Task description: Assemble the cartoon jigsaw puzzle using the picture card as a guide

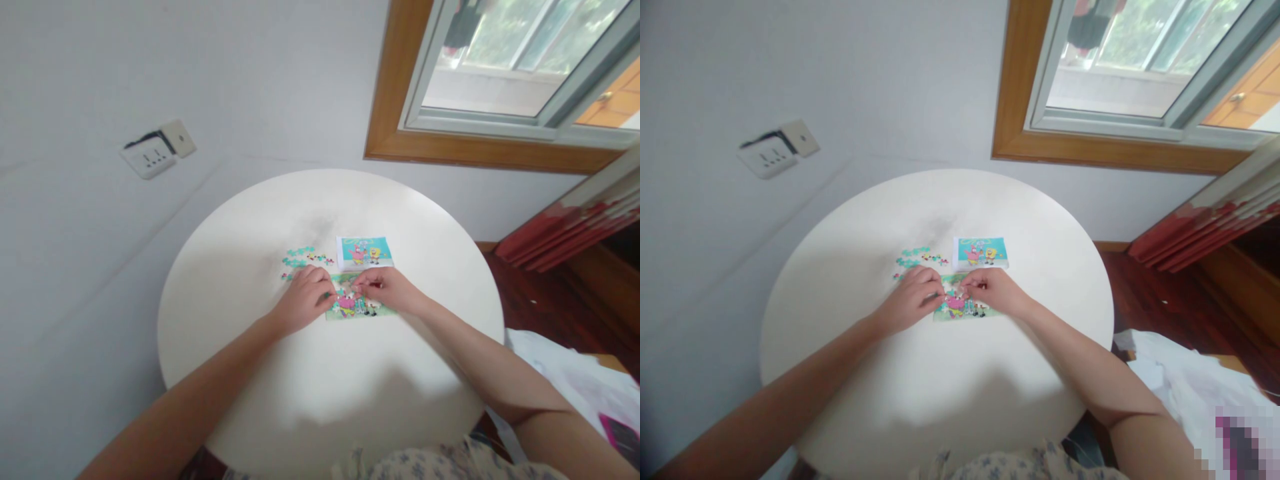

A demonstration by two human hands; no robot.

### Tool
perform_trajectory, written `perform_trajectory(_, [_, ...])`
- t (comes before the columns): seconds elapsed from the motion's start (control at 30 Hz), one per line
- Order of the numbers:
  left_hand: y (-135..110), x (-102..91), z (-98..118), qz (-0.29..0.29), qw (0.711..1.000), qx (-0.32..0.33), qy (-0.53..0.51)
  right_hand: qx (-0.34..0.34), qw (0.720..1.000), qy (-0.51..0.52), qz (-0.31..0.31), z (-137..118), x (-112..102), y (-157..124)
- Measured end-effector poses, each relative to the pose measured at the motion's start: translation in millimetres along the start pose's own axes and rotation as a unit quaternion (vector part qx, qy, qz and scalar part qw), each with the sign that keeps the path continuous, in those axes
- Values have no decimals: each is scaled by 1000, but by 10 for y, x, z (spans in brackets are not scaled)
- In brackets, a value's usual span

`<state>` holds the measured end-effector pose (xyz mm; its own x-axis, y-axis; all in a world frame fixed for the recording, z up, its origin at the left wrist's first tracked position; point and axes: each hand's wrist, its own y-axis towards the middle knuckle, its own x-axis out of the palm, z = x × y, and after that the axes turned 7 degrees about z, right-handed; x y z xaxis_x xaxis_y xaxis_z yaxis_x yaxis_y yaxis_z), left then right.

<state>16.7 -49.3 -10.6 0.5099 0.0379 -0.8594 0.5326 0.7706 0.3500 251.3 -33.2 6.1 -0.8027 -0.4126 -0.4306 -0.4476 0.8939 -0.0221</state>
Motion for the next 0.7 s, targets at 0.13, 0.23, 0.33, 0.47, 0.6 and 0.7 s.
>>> perform_trajectory(0.13, [4, -6, 9, 1, 999, 11, 30, -14, 1000, -12, -12, 12, 54, -18])
perform_trajectory(0.23, [5, -11, 1, 11, 998, 25, 56, -27, 999, -20, -18, -10, 72, -33])
perform_trajectory(0.33, [3, -15, -9, 17, 996, 46, 77, -35, 999, -21, -20, -36, 78, -41])
perform_trajectory(0.47, [-2, -17, -13, 21, 992, 76, 102, -41, 999, -15, -20, -32, 83, -38])
perform_trajectory(0.6, [-7, -17, -12, 26, 989, 91, 113, -49, 998, -14, -25, -10, 88, -36])
perform_trajectory(0.7, [-11, -16, -18, 27, 989, 93, 111, -48, 998, -21, -30, 0, 96, -33])
